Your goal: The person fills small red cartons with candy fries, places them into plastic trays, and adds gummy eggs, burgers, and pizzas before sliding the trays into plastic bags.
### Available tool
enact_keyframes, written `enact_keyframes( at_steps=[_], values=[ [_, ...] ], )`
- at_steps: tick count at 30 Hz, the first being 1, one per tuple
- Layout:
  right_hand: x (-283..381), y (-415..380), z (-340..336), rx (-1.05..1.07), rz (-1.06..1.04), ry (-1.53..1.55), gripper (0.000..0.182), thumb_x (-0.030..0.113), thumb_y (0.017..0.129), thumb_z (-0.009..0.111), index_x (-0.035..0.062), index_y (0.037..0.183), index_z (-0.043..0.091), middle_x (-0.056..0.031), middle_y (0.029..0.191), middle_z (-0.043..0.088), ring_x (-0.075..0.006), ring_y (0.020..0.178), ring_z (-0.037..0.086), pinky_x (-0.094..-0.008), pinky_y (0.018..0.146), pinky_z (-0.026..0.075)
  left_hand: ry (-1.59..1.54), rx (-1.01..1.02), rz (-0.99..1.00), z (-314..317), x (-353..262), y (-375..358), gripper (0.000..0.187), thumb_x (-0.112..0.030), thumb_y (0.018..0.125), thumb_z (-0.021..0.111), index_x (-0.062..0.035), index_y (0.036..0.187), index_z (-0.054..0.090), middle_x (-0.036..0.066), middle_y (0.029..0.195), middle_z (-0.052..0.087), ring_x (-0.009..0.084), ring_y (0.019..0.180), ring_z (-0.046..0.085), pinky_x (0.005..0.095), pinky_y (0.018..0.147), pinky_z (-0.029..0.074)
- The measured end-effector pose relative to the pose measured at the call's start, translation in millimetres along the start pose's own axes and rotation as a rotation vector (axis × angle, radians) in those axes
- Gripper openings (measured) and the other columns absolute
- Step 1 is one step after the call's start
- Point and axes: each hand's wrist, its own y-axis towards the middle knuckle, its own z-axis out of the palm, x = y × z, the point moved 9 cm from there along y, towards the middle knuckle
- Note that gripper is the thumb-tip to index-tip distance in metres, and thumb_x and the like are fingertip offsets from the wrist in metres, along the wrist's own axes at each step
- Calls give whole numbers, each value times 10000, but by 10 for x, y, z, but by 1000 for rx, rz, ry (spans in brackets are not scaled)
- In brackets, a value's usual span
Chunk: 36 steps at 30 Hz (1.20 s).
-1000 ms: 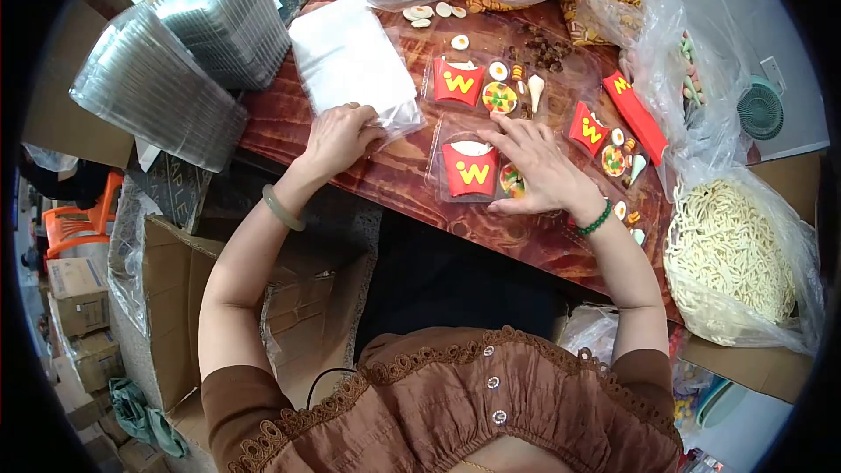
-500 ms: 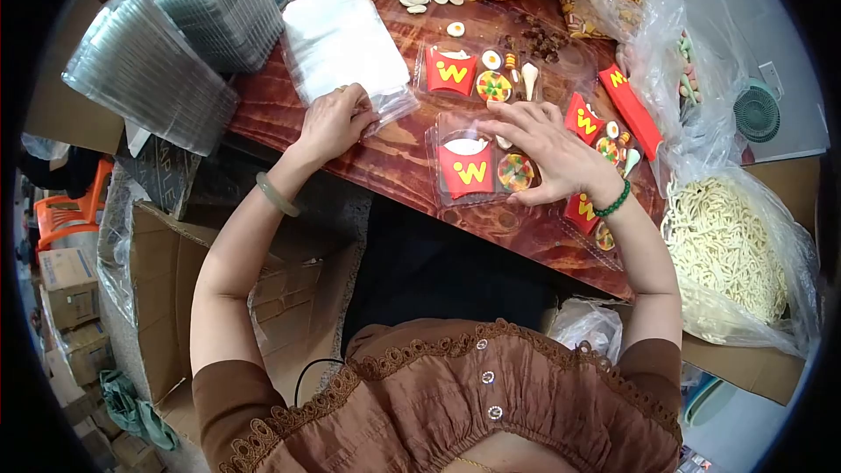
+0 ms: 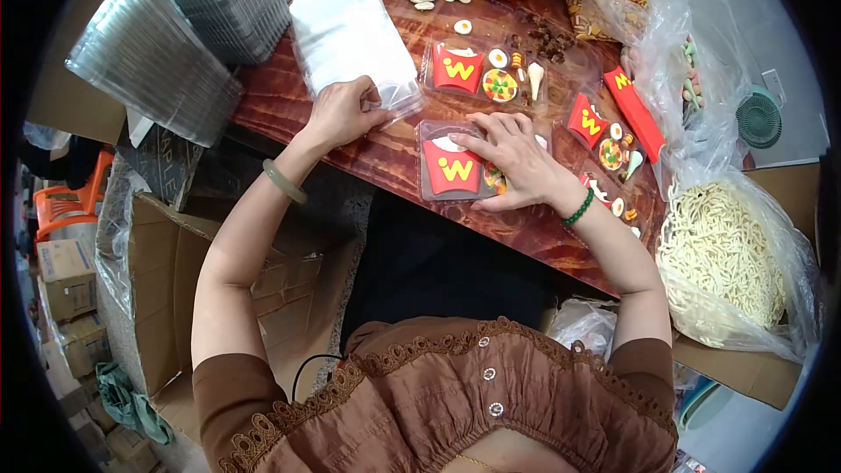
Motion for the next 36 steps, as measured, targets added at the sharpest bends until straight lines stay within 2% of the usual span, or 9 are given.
enact_keyframes(
  at_steps=[11, 14, 17, 20, 23, 27, 29, 33, 36],
  values=[
    [217, 403, -128, -138, 57, -24, 886, 415, 525, 768, 182, 1328, 474, -171, 1268, 422, -334, 1138, 416, -453, 944, 295, 11, -30, -38, 102, -59, 5, 324, -256, 692, 769, -20, 874, 641, 163, 737, 658, 301, 717, 656, 384, 661, 504],
    [158, 446, 3, -106, 78, -70, 891, 417, 518, 773, 188, 1326, 475, -177, 1273, 423, -333, 1143, 414, -452, 943, 294, -89, -18, -27, 42, -11, -35, 276, -208, 742, 734, -9, 919, 661, 156, 735, 662, 271, 696, 659, 369, 652, 505],
    [96, 401, 117, -66, 109, -18, 899, 422, 516, 776, 195, 1331, 471, -183, 1281, 419, -329, 1147, 414, -450, 941, 292, -308, 73, -96, 67, 152, -87, 176, -153, 839, 659, -1, 924, 685, 123, 733, 673, 156, 641, 629, 302, 597, 488],
    [128, 403, 101, -79, 124, -33, 894, 437, 525, 776, 194, 1330, 473, -183, 1273, 418, -325, 1131, 421, -443, 940, 291, -379, -11, -80, 29, 210, -134, 182, -157, 872, 639, 13, 929, 669, 91, 708, 665, 105, 626, 598, 271, 583, 474],
    [194, 444, 90, -94, 103, -48, 869, 445, 542, 772, 187, 1318, 481, -182, 1265, 419, -320, 1098, 431, -437, 927, 295, -503, 41, -148, 124, 158, -200, 188, -135, 874, 633, 30, 963, 632, 75, 716, 660, 88, 639, 594, 268, 583, 470],
    [214, 509, 139, -88, 122, -75, 849, 455, 528, 774, 170, 1280, 503, -182, 1263, 420, -315, 1079, 434, -433, 906, 304, -297, -96, 112, -8, -126, -246, 216, -64, 784, 678, -24, 983, 603, 140, 718, 630, 229, 613, 617, 330, 589, 488],
    [202, 510, 152, -105, 121, -82, 849, 461, 515, 774, 118, 1248, 516, -182, 1259, 423, -313, 1078, 434, -434, 898, 309, -196, -105, 158, -30, -172, -256, 188, -45, 783, 662, -15, 962, 610, 143, 737, 638, 232, 627, 627, 331, 598, 491],
    [131, 502, 189, -74, 186, -101, 898, 461, 519, 774, 69, 1273, 484, -180, 1263, 424, -320, 1086, 432, -435, 901, 310, -198, -228, 314, -95, -307, -351, 112, -83, 816, 633, -36, 917, 643, 116, 947, 671, 289, 795, 658, 361, 687, 515],
    [156, 507, 126, -102, 237, 12, 971, 466, 526, 770, 34, 1322, 422, -180, 1275, 422, -330, 1096, 432, -444, 895, 326, -94, -183, 304, -58, -346, -380, 121, -115, 822, 636, -43, 917, 651, 98, 1035, 661, 313, 884, 645, 383, 738, 514]
  ],
)
